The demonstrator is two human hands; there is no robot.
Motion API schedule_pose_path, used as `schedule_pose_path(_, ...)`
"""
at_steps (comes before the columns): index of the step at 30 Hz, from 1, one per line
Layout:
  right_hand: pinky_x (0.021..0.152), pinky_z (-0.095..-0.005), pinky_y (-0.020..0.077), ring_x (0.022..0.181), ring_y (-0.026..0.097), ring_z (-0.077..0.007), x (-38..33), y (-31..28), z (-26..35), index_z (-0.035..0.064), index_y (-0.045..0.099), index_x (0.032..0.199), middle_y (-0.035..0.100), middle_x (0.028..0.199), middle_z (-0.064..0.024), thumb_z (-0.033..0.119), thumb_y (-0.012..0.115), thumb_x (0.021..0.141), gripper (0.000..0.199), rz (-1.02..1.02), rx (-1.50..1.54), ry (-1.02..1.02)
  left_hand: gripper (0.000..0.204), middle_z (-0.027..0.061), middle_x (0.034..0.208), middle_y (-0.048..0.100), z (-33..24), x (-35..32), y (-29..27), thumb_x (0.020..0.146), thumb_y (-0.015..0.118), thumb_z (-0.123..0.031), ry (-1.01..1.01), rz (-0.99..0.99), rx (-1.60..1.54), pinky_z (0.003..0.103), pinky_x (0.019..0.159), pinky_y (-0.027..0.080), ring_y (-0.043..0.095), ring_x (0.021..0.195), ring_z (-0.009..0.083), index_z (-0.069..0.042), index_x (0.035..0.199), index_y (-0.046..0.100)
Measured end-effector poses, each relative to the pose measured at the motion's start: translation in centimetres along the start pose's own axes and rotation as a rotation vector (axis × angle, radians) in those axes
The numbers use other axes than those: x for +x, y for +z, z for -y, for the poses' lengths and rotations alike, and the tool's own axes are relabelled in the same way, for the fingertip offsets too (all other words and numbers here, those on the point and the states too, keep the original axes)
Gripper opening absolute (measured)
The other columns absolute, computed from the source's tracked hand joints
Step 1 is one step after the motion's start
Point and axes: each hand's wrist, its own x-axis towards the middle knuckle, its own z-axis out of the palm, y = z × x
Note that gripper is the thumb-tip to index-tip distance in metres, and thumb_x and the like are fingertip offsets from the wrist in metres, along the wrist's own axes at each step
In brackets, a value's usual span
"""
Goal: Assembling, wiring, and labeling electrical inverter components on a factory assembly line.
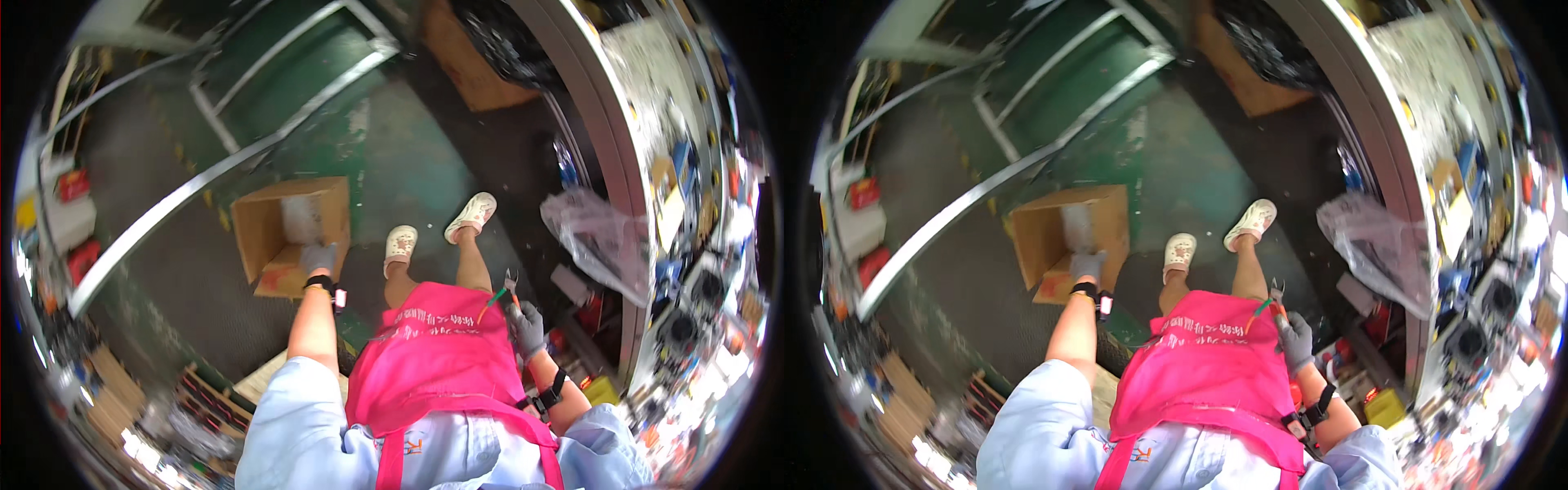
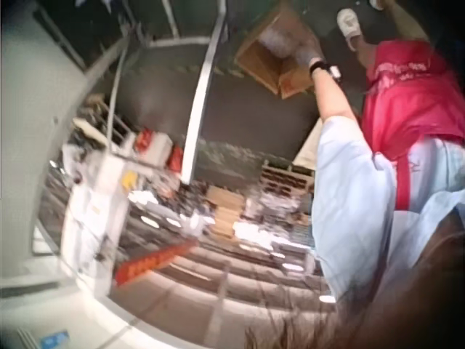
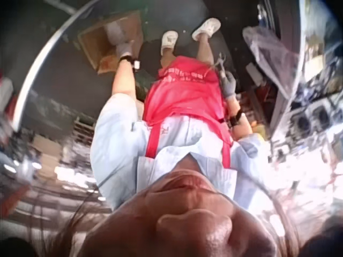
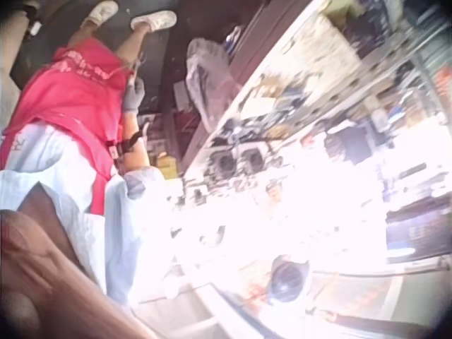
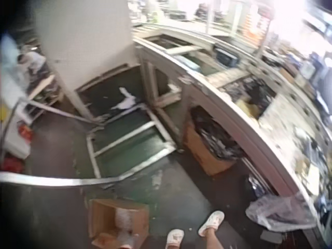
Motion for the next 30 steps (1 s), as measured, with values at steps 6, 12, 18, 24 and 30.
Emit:
schedule_pose_path(6, 0.037, -0.0261, 0.0356, 0.041, 0.038, -0.0081, -4.6, -1.8, -12.0, 0.0077, 0.056, 0.089, 0.04, 0.053, 0.0034, 0.029, 0.057, 0.09, 0.022, -0.237, 0.202, 0.272, 0.055, 0.0229, 0.104, 0.063, -0.5, 4.6, 4.0, 0.072, 0.067, -0.037, 0.114, 0.123, 0.208, 0.044, 0.085, 0.047, 0.059, 0.101, 0.0383, -0.001, 0.112, 0.056)
schedule_pose_path(12, 0.037, -0.024, 0.0325, 0.041, 0.036, -0.0073, -5.9, -2.1, -20.0, 0.0084, 0.056, 0.092, 0.038, 0.052, 0.0041, 0.027, 0.057, 0.09, 0.019, -0.246, 0.472, 0.395, 0.035, 0.0227, 0.09, 0.064, -2.3, 5.9, 6.1, 0.075, 0.063, -0.031, 0.37, -0.009, 0.296, 0.045, 0.074, 0.048, 0.062, 0.087, 0.0388, -0.001, 0.093, 0.063)
schedule_pose_path(18, 0.037, -0.0226, 0.0303, 0.041, 0.034, -0.0062, -6.0, -2.9, -21.2, 0.0058, 0.058, 0.097, 0.039, 0.054, 0.004, 0.025, 0.055, 0.091, 0.02, -0.178, 0.647, 0.387, 0.025, 0.0222, 0.084, 0.063, -10.8, 0.3, 9.4, 0.076, 0.058, -0.027, 0.773, -0.015, 0.557, 0.049, 0.07, 0.048, 0.061, 0.081, 0.0414, -0.004, 0.084, 0.06)
schedule_pose_path(24, 0.037, -0.0222, 0.0329, 0.041, 0.035, -0.0068, -5.7, -4.9, -23.1, 0.0036, 0.056, 0.099, 0.04, 0.055, 0.0027, 0.026, 0.053, 0.092, 0.024, -0.156, 0.747, 0.315, 0.023, 0.0221, 0.088, 0.064, -22.0, -7.9, 15.1, 0.078, 0.058, -0.025, 0.991, 0.071, 0.799, 0.048, 0.075, 0.048, 0.061, 0.085, 0.0409, -0.004, 0.087, 0.06)
schedule_pose_path(30, 0.038, -0.0207, 0.0344, 0.041, 0.037, -0.0056, -6.2, -6.6, -23.5, 0.0079, 0.06, 0.094, 0.042, 0.056, 0.0039, 0.027, 0.057, 0.091, 0.02, -0.234, 0.946, 0.339, 0.021, 0.0223, 0.089, 0.063, -28.7, -12.9, 17.0, 0.08, 0.056, -0.025, 1.091, 0.056, 0.881, 0.048, 0.075, 0.049, 0.06, 0.087, 0.0409, -0.006, 0.089, 0.06)
